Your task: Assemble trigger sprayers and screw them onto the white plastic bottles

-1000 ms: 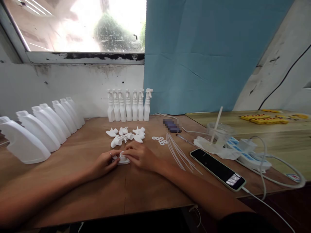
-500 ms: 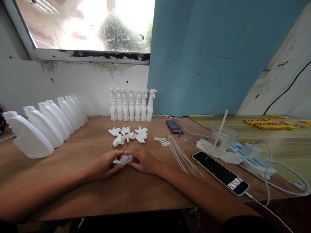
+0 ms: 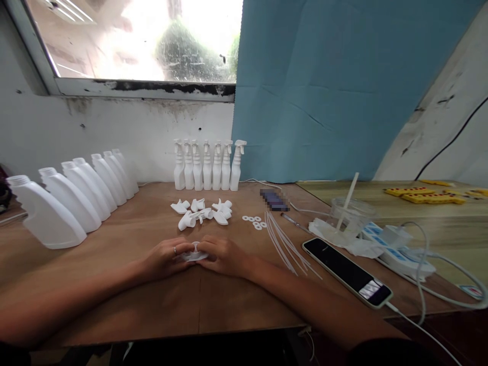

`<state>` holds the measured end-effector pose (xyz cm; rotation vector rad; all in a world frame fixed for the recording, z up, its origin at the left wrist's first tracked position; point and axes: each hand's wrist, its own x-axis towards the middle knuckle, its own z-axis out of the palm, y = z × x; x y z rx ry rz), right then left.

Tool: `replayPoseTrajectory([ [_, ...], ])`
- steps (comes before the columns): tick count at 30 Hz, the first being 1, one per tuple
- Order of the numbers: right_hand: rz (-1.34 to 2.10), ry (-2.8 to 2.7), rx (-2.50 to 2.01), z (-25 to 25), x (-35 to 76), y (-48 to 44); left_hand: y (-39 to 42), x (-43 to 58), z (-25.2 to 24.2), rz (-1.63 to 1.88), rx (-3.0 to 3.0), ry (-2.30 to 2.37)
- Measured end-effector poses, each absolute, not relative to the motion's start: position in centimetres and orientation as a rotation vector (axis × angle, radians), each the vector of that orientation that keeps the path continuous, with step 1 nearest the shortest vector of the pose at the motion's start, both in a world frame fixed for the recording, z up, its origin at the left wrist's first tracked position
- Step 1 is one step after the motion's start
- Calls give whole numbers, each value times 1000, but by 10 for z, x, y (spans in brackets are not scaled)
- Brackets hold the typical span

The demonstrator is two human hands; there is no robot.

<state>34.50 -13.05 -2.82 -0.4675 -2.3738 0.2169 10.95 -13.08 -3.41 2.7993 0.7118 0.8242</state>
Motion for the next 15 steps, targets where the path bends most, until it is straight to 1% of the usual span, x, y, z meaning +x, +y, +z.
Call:
replayPoseTrajectory([
  [4,189,-2481,-416,-19,349,-130,-133,109,-36,827,2784,732],
  [7,277,-2489,-544,-3,363,-121,-135,110,-38,824,2673,902],
  [9,251,-2328,-819,10,383,-109,-136,111,-37,821,2601,976],
  [13,-58,-2247,-1506,34,441,-77,-136,112,-30,788,2551,942],
  [15,-67,-2183,-1893,38,469,-64,-136,112,-29,777,2545,944],
])
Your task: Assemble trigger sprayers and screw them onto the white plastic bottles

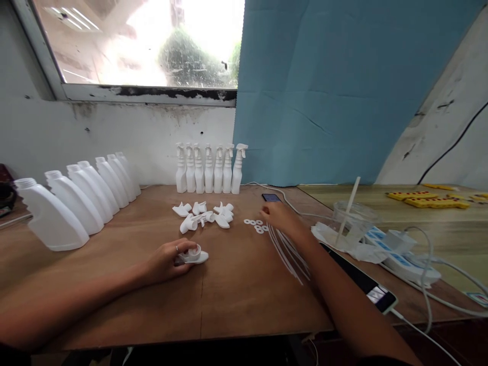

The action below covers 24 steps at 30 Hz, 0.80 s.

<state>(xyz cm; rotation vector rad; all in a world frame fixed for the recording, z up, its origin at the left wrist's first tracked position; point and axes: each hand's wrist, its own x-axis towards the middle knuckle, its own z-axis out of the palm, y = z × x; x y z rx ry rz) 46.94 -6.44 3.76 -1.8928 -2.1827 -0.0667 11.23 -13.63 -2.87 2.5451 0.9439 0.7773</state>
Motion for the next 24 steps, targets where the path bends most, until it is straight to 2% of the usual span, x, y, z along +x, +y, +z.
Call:
replayPoseTrajectory([
  [3,110,-2175,-2185,33,497,-55,-136,112,-30,798,2548,943],
  [8,309,-2166,-2329,22,501,-53,-136,111,-31,786,2537,957],
  [19,251,-2065,-2394,13,506,-42,-138,110,-27,749,2558,959],
  [24,134,-1928,-2269,17,509,-41,-138,110,-27,729,2563,987],
])
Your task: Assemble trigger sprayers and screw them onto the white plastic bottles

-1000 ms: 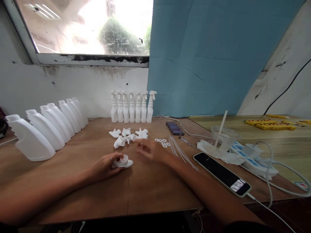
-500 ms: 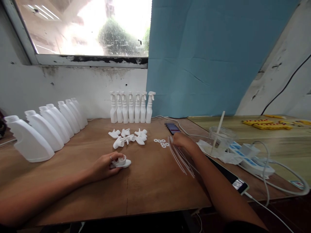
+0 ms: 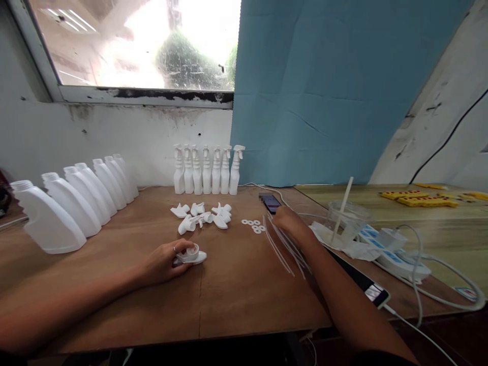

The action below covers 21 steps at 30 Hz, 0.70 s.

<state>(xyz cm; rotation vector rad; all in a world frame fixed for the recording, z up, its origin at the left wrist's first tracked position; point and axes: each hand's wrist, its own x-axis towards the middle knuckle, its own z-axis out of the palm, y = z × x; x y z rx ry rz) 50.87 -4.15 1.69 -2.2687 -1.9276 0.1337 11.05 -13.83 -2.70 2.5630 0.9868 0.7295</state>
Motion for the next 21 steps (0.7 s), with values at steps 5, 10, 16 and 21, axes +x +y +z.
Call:
replayPoseTrajectory([
  [5,314,-1713,-1680,42,499,-55,-139,111,-25,710,2524,1016],
  [10,888,-1318,-862,55,476,-67,-137,110,-26,726,2524,986],
  [16,885,-1518,-1043,29,428,-80,-137,110,-26,718,2505,991],
  [21,900,-1738,-1070,13,396,-96,-137,110,-27,739,2511,978],
])
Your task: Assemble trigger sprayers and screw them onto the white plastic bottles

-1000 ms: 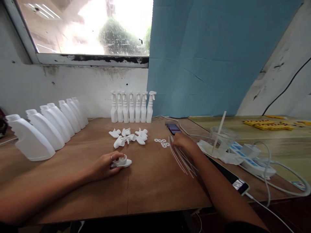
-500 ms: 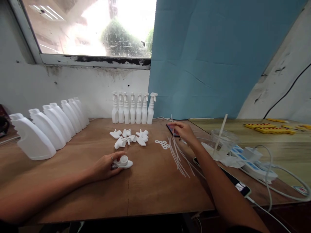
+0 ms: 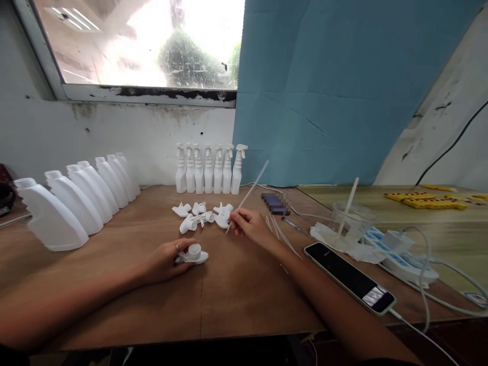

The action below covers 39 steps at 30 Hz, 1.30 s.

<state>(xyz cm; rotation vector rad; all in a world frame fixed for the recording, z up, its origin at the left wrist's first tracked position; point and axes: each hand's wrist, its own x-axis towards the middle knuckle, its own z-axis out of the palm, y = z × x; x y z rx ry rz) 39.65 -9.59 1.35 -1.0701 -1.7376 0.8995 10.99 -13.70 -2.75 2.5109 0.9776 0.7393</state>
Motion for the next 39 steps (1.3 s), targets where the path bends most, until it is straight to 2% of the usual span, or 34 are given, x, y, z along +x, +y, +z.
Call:
replayPoseTrajectory([
  [5,1023,-2207,-1130,-2,387,-99,-137,110,-28,745,2511,951],
  [12,1081,-1884,-960,2,354,-113,-139,111,-25,719,2541,982],
  [18,901,-2047,-836,11,325,-124,-137,111,-27,746,2569,965],
  [28,614,-2219,-874,2,317,-125,-137,112,-25,769,2542,905],
  [35,793,-2160,-923,-1,313,-124,-138,111,-22,739,2530,918],
  [39,761,-2146,-853,5,319,-125,-138,112,-24,735,2517,944],
])
